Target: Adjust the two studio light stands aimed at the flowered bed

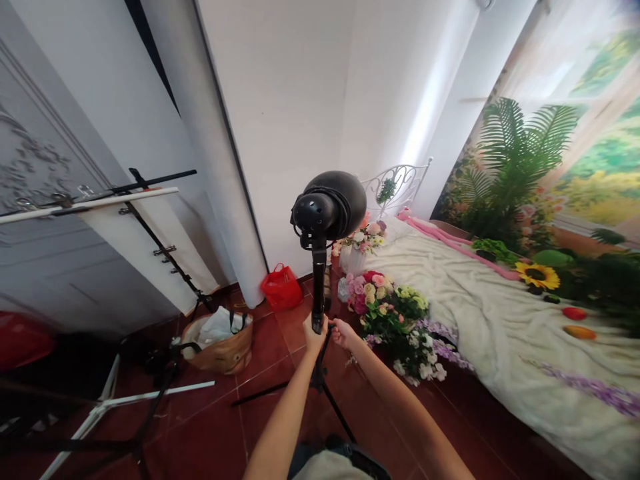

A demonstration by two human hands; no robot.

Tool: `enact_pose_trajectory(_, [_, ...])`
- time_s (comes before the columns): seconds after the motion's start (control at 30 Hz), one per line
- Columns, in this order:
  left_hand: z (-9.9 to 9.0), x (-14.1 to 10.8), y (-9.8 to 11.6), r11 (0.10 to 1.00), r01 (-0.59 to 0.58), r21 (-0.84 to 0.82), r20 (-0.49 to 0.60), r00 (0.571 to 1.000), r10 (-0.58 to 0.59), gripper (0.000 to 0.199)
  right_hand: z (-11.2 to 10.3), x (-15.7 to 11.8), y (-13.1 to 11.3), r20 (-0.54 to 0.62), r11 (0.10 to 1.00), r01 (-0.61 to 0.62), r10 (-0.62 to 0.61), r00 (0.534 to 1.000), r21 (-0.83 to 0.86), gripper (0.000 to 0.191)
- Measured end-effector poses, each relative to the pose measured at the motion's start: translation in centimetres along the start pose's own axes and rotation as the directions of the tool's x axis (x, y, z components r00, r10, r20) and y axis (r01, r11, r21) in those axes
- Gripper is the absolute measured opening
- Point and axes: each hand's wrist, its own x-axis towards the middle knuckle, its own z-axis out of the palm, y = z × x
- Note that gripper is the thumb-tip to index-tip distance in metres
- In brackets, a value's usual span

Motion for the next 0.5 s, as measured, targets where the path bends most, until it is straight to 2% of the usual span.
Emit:
enact_pose_trajectory(0.07, [0.1,0.0,0.0,1.0,0.004,0.003,-0.022,1.0,-0.004,0.023,0.2,-0.7,0.6,-0.069,1.0,-0.004,0.004,0.998,0.0,0.027])
enact_pose_trajectory(0.1, [0.1,0.0,0.0,1.0,0.007,0.002,-0.028,1.0,-0.007,0.023,0.2,-1.2,0.9,-0.11,0.999,0.03,-0.031,0.993,-0.014,0.027])
enact_pose_trajectory(0.2, [0.2,-0.1,0.0,1.0,0.019,-0.008,-0.04,0.999,-0.019,0.022,0.0,-3.2,1.4,-0.178,0.964,0.234,-0.254,0.951,-0.128,0.033])
enact_pose_trajectory(0.3, [0.3,-0.2,-0.1,1.0,0.023,-0.01,-0.08,0.997,-0.024,0.023,-0.7,-4.8,1.8,-0.092,0.884,0.396,-0.428,0.899,-0.249,0.039])
enact_pose_trajectory(0.4, [0.3,-0.2,-0.1,1.0,0.009,-0.01,-0.088,0.996,-0.01,0.021,-1.2,-5.4,2.1,0.025,0.836,0.452,-0.468,0.883,-0.31,0.043])
enact_pose_trajectory(0.5, [0.4,-0.2,0.0,1.0,-0.004,-0.016,-0.071,0.997,0.003,0.019,-1.5,-5.1,2.1,0.095,0.831,0.478,-0.472,0.877,-0.285,0.042])
